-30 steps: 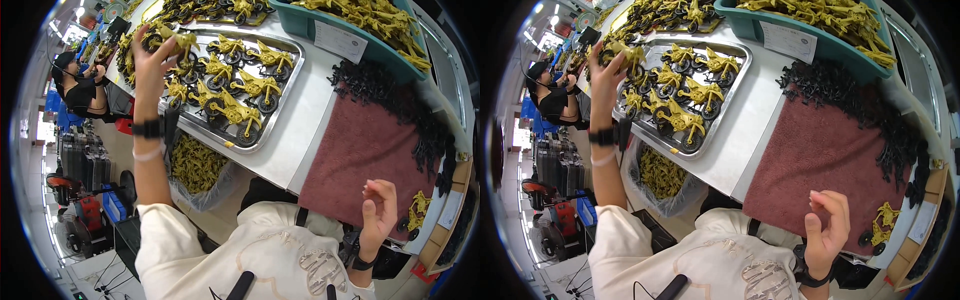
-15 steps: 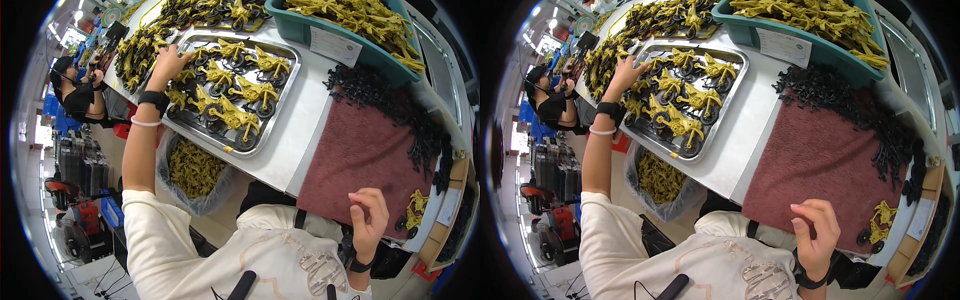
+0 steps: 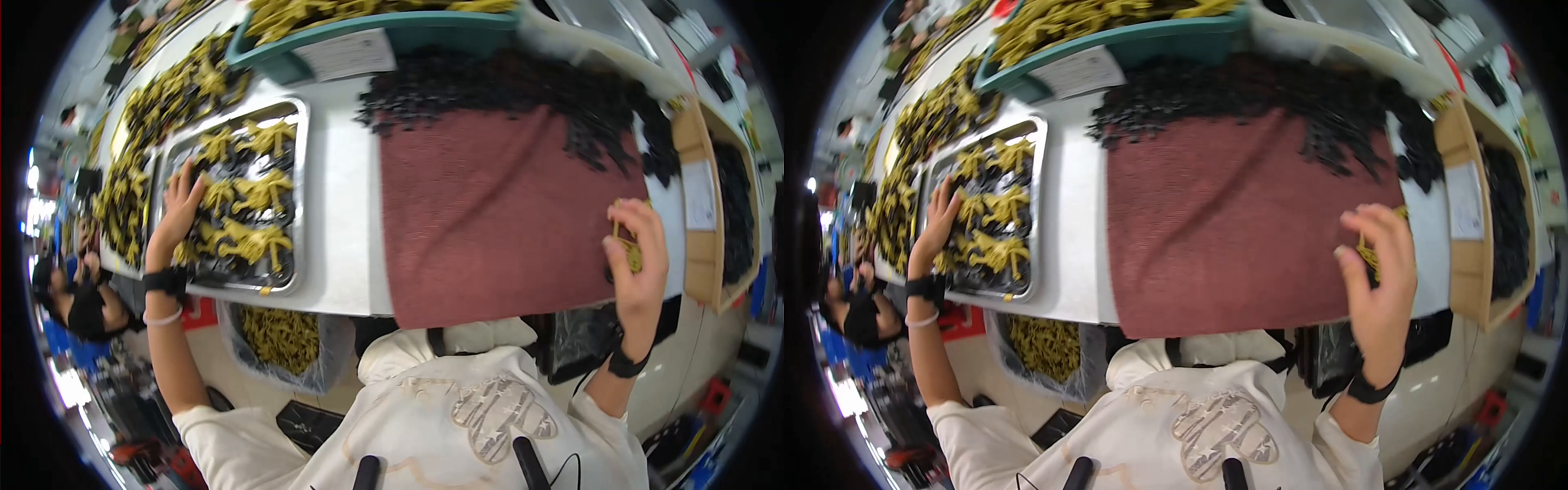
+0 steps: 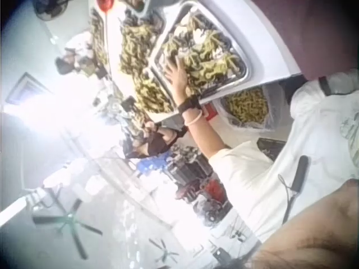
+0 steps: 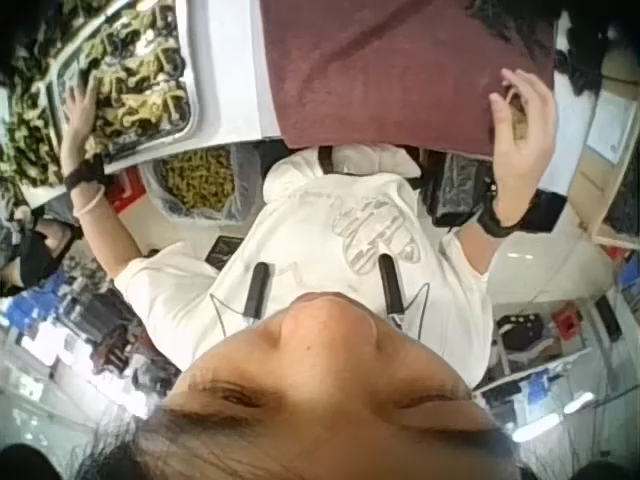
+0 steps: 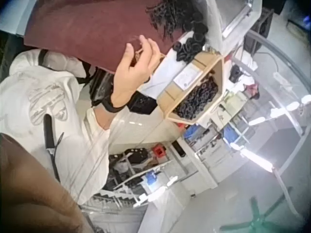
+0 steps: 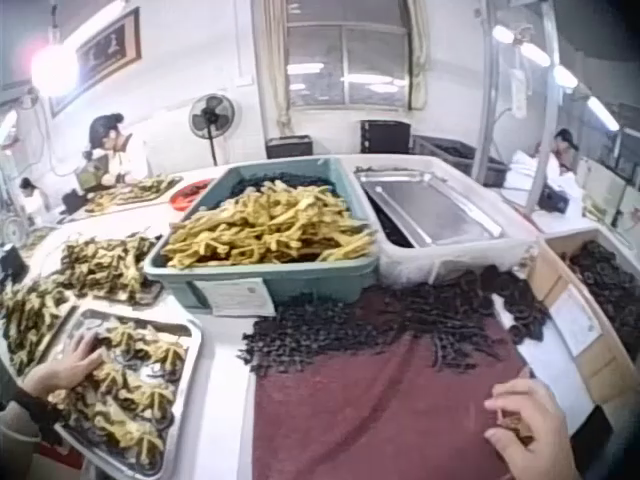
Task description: Assemble small plastic toy motorcycle parts, including wheels and fairings.
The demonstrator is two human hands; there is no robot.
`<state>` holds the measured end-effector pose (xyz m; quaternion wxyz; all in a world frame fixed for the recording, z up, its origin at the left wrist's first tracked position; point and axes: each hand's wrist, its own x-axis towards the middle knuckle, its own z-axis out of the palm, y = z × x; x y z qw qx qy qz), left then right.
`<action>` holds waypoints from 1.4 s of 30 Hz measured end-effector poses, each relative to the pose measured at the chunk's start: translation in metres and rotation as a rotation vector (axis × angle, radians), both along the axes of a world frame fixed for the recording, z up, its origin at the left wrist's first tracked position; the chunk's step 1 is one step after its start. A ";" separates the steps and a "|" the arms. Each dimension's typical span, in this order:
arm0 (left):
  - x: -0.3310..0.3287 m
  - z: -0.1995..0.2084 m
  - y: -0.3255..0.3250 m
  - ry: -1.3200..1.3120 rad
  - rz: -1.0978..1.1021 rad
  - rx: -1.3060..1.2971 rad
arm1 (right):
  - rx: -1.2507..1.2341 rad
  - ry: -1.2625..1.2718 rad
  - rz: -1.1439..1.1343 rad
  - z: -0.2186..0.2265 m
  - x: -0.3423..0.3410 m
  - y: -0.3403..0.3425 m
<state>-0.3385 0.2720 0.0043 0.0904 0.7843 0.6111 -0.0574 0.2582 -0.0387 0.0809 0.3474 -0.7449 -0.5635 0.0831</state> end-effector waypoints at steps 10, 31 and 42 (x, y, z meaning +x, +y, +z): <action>0.074 0.097 -0.001 0.111 -0.039 0.221 | -0.321 -0.231 -0.128 -0.014 0.046 -0.045; 0.391 0.051 -0.061 -0.242 -0.642 0.170 | -0.210 0.248 -0.033 -0.015 0.045 -0.053; 0.387 0.054 -0.075 -0.366 -0.630 -0.075 | -0.148 0.073 0.188 0.017 0.076 -0.002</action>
